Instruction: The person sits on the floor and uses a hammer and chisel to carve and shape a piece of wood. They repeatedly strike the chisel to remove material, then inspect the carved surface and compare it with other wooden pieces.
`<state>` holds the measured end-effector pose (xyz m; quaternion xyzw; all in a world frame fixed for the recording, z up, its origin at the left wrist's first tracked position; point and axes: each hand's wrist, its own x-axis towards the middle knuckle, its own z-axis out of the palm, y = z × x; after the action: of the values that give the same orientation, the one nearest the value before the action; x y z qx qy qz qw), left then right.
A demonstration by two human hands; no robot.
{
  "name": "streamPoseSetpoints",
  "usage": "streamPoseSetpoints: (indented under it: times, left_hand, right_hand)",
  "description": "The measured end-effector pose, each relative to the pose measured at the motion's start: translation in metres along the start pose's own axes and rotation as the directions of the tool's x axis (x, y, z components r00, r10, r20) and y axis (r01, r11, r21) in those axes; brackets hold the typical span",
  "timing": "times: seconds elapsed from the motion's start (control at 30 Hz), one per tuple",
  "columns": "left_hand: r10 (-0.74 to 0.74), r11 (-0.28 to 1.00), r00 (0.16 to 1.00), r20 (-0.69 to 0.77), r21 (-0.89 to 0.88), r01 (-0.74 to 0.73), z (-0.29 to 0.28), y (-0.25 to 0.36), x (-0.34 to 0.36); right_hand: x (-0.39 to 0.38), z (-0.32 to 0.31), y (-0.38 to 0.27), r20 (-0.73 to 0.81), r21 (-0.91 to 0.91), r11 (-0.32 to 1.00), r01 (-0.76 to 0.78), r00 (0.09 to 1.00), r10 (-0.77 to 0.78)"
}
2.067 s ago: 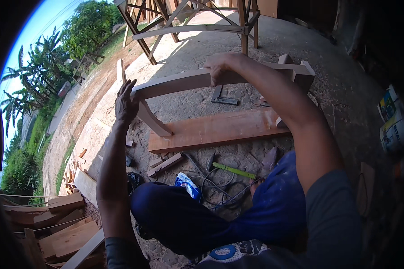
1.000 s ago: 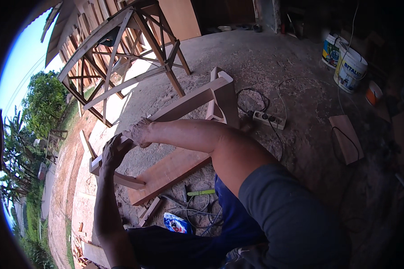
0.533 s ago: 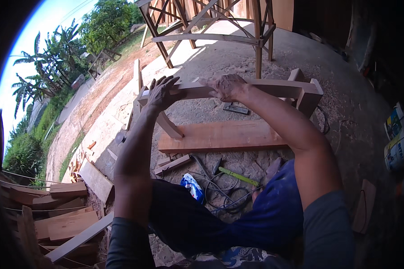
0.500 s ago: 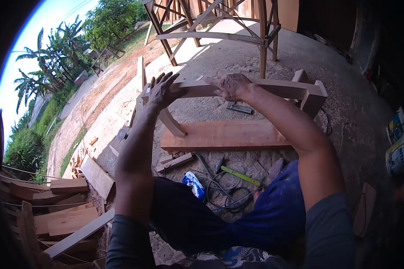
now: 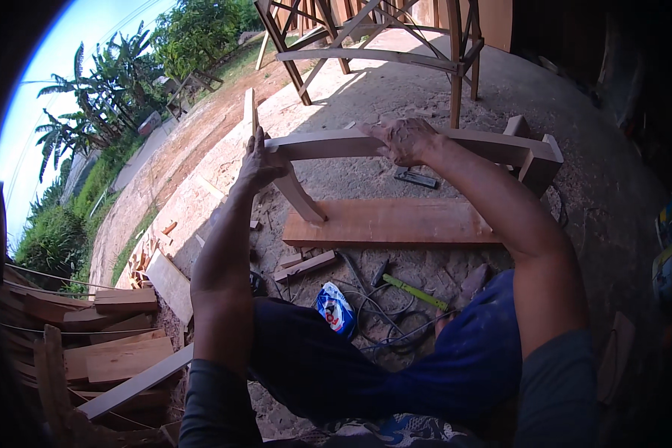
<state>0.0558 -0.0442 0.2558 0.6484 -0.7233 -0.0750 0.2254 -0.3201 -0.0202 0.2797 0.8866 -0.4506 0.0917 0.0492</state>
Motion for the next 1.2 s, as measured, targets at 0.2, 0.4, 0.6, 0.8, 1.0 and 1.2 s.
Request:
streamPoseSetpoints:
  times: [0.2,0.4,0.6,0.8,1.0,1.2]
  left_hand:
    - [0.000,0.994,0.992,-0.130,-0.107,-0.014,-0.005,-0.017,0.018]
    - [-0.088,0.996,0.836,-0.542,-0.050,0.073,-0.009,0.000,0.016]
    - [0.114,0.993,0.736,-0.668,0.092,-0.071,-0.005,0.024,0.025]
    - [-0.035,0.968,0.549,-0.835,-0.164,-0.189,0.001,0.048,0.053]
    - [-0.145,0.900,0.697,-0.702,-0.386,-0.201,0.017,0.043,0.084]
    - [0.179,0.947,0.796,-0.578,-0.120,-0.299,0.047,0.029,0.078]
  right_hand:
    - [0.010,-0.020,0.005,0.140,-0.062,0.993,-0.102,0.984,0.109]
    - [0.010,-0.028,0.020,0.319,0.026,0.994,-0.104,0.944,0.091]
    - [-0.015,-0.042,0.030,0.273,0.000,0.995,-0.098,0.958,0.094]
    - [-0.083,-0.121,0.049,0.136,-0.111,0.968,-0.225,0.962,0.238]
    - [-0.210,-0.212,0.133,-0.015,-0.039,0.849,-0.527,0.850,0.526]
    - [-0.373,-0.253,0.185,-0.127,0.009,0.617,-0.787,0.611,0.781]
